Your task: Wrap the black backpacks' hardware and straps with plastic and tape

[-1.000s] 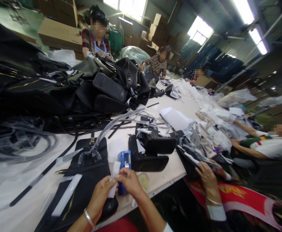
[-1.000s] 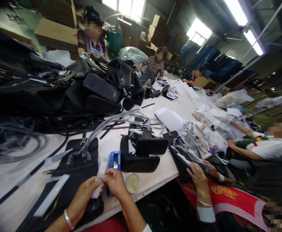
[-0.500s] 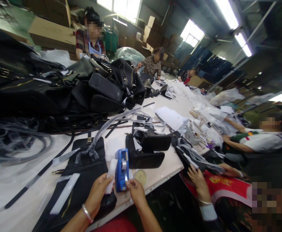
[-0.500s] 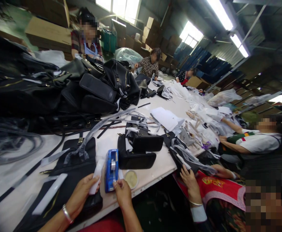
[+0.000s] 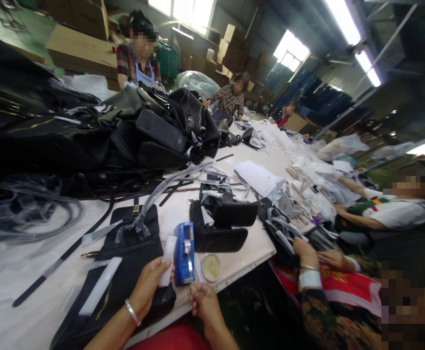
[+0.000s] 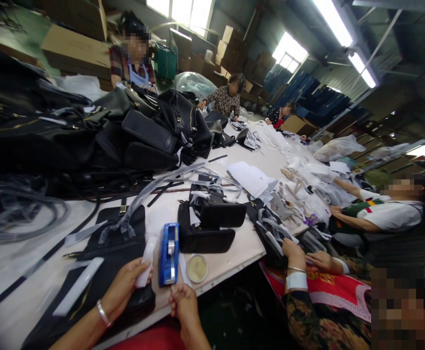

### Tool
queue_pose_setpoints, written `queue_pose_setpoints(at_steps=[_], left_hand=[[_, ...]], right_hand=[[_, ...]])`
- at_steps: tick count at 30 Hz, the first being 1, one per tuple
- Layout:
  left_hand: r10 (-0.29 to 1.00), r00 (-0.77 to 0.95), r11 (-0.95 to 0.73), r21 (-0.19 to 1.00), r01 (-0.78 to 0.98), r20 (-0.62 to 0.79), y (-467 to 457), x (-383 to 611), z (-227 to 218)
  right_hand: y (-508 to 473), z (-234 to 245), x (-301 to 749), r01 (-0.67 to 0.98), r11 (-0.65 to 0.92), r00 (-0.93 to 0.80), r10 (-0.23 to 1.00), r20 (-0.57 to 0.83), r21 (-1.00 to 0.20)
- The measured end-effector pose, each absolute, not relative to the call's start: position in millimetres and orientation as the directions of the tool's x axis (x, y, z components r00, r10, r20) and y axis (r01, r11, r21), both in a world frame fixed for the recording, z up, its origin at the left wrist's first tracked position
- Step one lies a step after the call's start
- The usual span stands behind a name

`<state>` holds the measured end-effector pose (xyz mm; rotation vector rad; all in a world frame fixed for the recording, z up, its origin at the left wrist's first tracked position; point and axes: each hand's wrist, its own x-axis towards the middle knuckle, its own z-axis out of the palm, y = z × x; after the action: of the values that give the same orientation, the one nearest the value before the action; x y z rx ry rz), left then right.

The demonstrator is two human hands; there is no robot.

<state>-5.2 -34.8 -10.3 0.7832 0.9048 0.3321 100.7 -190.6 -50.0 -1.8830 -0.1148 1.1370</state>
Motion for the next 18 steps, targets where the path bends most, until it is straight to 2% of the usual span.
queue_pose_setpoints(at_steps=[5,7,9,11,14,18], left_hand=[[0.530,0.625,0.699,0.712,0.059,-0.572,-32.7,-4.0,-8.9],[0.529,0.629,0.698,0.714,0.058,-0.569,-32.4,-4.2,-8.3],[0.534,0.634,0.689,0.723,0.058,-0.559,-32.3,-4.6,-7.9],[0.540,0.641,0.674,0.736,0.057,-0.545,-32.4,-4.3,-8.1],[0.559,0.650,0.636,0.769,0.062,-0.514,-32.6,-1.8,-9.7],[0.546,0.680,0.582,0.805,0.114,-0.490,-31.4,2.5,-11.5]], right_hand=[[-190.5,-56.8,116.3,-0.255,-0.599,0.599,0.518,-0.610,-0.759],[-197.5,-52.3,122.0,-0.064,-0.623,0.659,0.561,-0.501,-0.780],[-204.5,-43.2,125.5,0.186,-0.653,0.688,0.620,-0.377,-0.734],[-204.7,-28.4,127.5,0.345,-0.639,0.670,0.680,-0.297,-0.687],[-183.4,1.0,128.8,0.337,-0.519,0.599,0.762,-0.246,-0.786],[-133.9,31.0,133.4,0.297,-0.330,0.395,0.897,-0.200,-0.896]])
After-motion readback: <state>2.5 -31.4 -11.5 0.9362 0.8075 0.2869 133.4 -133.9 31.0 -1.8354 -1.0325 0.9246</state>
